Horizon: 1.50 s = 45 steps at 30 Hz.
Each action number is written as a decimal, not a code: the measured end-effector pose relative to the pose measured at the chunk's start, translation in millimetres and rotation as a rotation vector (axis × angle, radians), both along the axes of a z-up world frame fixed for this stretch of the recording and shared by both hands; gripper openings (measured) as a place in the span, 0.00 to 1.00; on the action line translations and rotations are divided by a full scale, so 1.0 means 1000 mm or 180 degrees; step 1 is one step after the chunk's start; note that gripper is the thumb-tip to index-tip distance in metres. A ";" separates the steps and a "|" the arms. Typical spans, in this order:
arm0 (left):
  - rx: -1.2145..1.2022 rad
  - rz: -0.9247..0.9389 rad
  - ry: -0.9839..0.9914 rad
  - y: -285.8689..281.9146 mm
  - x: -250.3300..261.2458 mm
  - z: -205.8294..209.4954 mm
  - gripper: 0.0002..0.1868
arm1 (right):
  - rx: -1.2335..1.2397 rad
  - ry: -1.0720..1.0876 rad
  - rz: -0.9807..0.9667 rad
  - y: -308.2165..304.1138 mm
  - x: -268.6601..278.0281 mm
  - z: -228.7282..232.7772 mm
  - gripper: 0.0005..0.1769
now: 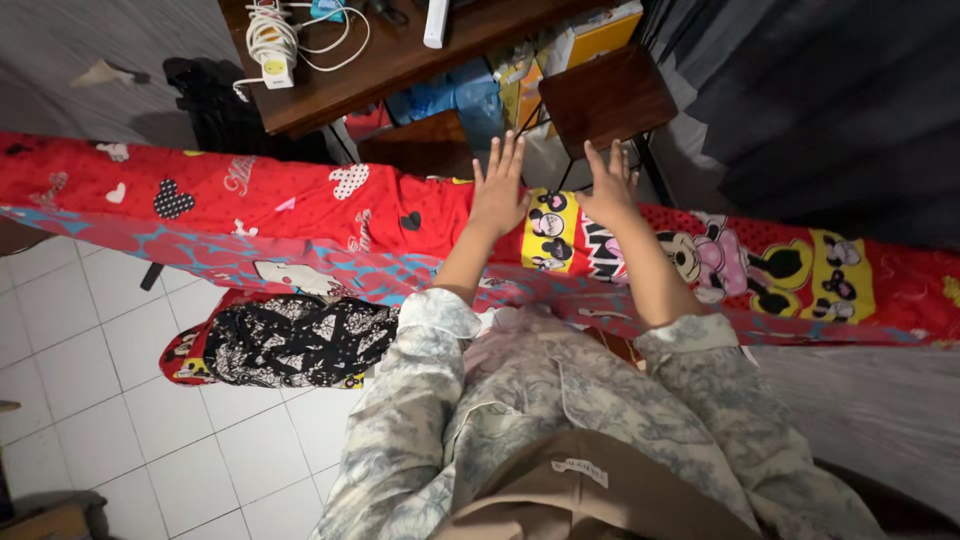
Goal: The person organizes items in a room, moving a backpack, a car seat, several suitcases, and various pieces of clothing from racks and surfaces to different spots on the floor and bed.
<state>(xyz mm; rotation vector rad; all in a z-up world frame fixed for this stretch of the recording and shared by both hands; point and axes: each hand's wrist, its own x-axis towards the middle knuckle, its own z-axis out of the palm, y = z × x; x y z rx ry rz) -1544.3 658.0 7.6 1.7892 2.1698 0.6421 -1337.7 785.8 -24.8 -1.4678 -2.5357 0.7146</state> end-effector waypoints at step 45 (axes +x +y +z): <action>-0.0506 0.0611 -0.0606 0.224 -0.063 -0.007 0.50 | -0.3176 0.4977 -0.3162 0.499 -0.133 -0.041 0.46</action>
